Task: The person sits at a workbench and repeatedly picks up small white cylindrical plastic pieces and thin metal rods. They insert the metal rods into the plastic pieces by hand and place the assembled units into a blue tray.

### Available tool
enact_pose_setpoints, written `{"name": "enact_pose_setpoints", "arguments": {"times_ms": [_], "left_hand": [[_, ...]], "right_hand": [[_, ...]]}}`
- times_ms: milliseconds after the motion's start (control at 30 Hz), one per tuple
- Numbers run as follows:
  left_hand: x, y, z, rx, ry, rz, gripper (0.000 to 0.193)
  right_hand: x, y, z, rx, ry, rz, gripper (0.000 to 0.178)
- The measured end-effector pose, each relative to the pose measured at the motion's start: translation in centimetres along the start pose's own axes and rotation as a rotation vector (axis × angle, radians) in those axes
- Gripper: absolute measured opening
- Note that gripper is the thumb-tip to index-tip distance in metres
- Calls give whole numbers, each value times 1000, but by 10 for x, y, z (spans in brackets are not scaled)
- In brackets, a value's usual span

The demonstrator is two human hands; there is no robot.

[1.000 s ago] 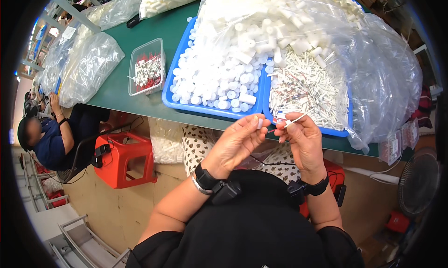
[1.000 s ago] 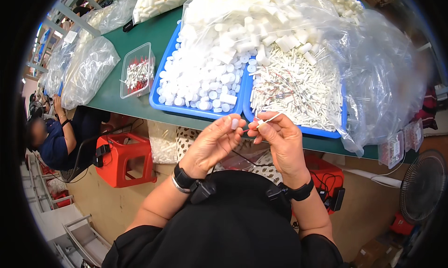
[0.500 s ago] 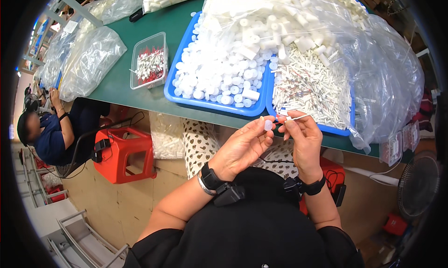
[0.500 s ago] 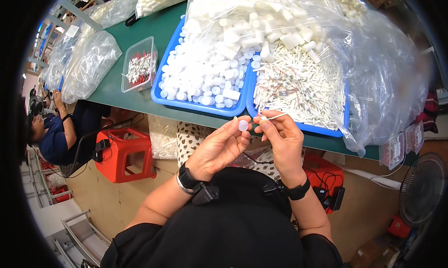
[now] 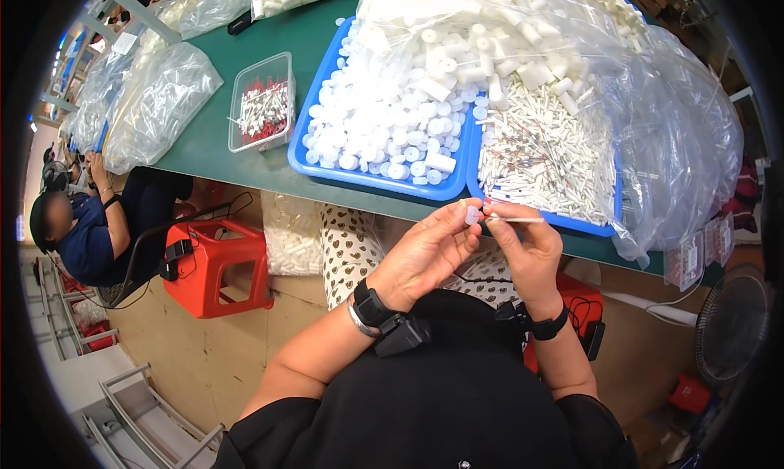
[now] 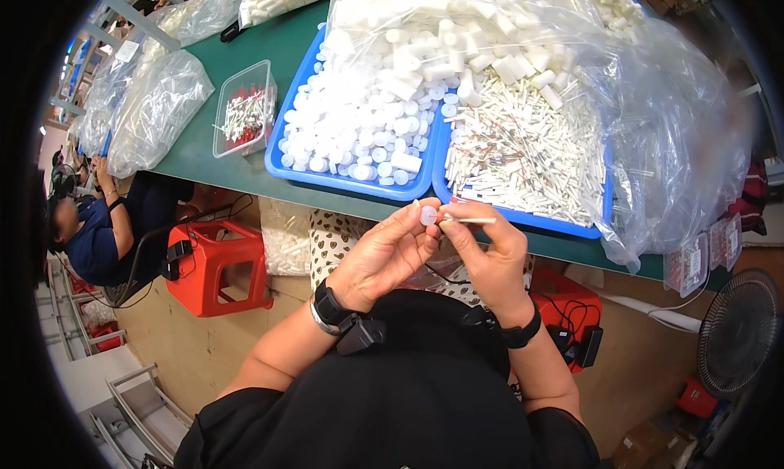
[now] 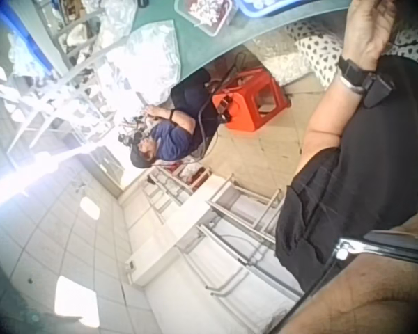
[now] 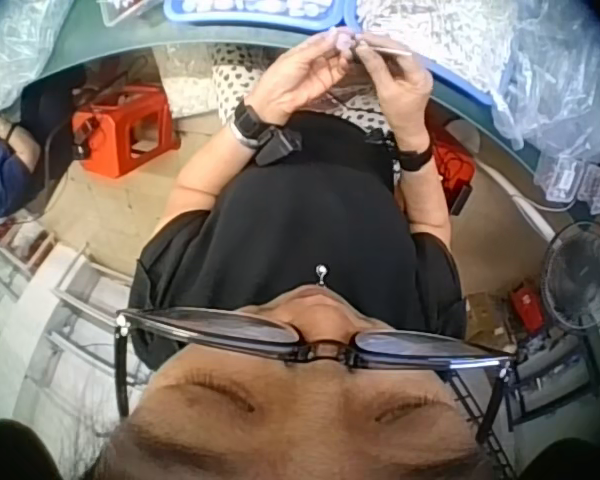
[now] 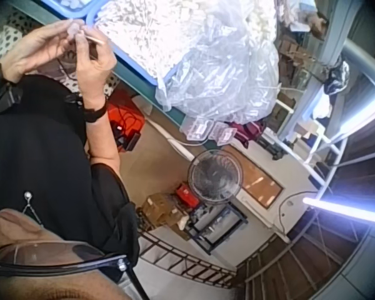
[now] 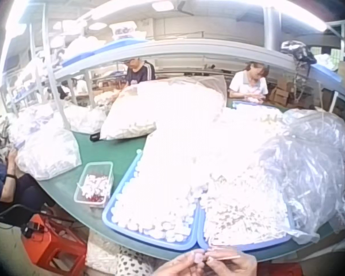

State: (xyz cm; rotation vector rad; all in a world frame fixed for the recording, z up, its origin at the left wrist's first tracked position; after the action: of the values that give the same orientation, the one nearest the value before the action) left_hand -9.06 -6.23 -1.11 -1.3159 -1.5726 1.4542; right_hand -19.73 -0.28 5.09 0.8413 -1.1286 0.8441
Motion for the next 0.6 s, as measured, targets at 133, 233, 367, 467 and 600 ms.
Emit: {"name": "enact_pose_setpoints", "arguments": {"times_ms": [133, 233, 367, 467, 600], "left_hand": [[0, 0, -1, -15, 6, 58, 30], [-1, 5, -1, -63, 3, 143, 28], [-6, 0, -4, -114, -23, 278, 28], [-8, 1, -4, -132, -45, 307, 29], [-9, 7, -5, -156, -51, 287, 27]], "right_hand": [[11, -5, 4, 122, 144, -209, 16], [-16, -2, -1, 67, -305, 213, 18], [-6, 4, 3, 197, -164, -244, 29], [0, 6, 2, 210, -271, -228, 26], [7, 5, 2, 221, -265, -266, 16]]}}
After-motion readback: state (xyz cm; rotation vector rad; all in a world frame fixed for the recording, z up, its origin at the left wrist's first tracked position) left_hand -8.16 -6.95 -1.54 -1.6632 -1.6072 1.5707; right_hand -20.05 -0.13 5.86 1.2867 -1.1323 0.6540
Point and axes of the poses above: each hand's wrist, its own z-axis towards the middle knuckle, its own y-axis out of the back of the hand, x = y × z, the point moved 8 cm from there along z, towards the middle knuckle, and after that the axes turned 5 degrees about x, right-handed, at the moved point
